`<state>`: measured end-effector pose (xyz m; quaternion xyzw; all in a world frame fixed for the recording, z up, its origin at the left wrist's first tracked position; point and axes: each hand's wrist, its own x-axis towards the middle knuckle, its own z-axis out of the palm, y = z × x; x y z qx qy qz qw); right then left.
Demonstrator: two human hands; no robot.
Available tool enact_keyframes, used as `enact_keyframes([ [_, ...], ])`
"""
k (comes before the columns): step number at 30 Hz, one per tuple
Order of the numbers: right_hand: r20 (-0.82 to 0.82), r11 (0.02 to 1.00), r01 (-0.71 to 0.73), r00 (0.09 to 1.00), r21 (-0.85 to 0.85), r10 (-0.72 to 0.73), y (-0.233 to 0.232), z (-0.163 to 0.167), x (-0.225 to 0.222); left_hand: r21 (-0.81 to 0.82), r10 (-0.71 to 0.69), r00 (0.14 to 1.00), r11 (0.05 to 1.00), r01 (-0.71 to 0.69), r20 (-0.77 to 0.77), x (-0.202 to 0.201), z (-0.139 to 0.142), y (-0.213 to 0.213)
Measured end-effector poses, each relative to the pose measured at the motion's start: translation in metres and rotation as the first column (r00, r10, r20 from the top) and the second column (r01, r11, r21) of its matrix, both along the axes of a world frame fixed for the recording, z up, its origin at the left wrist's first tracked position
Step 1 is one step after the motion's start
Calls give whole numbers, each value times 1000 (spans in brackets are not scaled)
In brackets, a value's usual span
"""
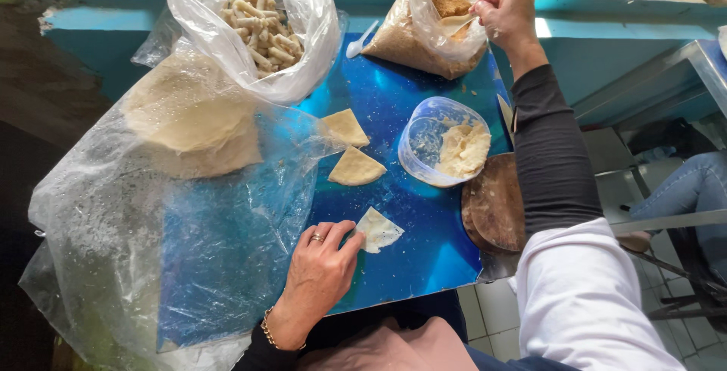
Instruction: The person folds triangular dough wrappers into filled pastries at a small table. They place filling from a plastic bag onto a wrapper, fold the dough over the filling, press the edges closed by hand, and set the finished pastry aside, repeating the process with new wrappers.
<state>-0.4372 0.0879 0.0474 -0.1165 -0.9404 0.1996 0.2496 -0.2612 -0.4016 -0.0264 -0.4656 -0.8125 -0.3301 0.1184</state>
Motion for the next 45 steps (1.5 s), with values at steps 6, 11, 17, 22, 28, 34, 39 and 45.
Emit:
enact_keyframes([
  [6,-71,884,57,992,-464,-101,7,0,21,7,-1,1000,1000,1,-3,-3,2,2],
  [11,-204,902,-37,977,-430,-57,2,-8,7,26,2,1000,1000,-2,18,-5,2,3],
  [17,-171,888,39,976,-458,-131,-4,-13,-7,45,-1,1000,999,0,27,-4,1,0],
  [22,-31,980,-1,999,198,7,-22,-23,-9,26,-27,999,999,27,25,-4,1,3],
  [28,-157,973,-14,987,-229,-23,0,-20,0,50,-9,1000,999,7,28,-5,0,1],
  [34,-143,673,38,967,-739,-211,12,-19,30,46,-26,999,999,25,19,-7,1,6],
  [39,-183,541,-108,979,-834,-87,-21,6,73,116,-4,1000,993,3,5,-10,3,5],
  [45,-160,544,-187,982,-818,97,-110,7,165,182,59,998,981,-63,30,-15,1,6],
])
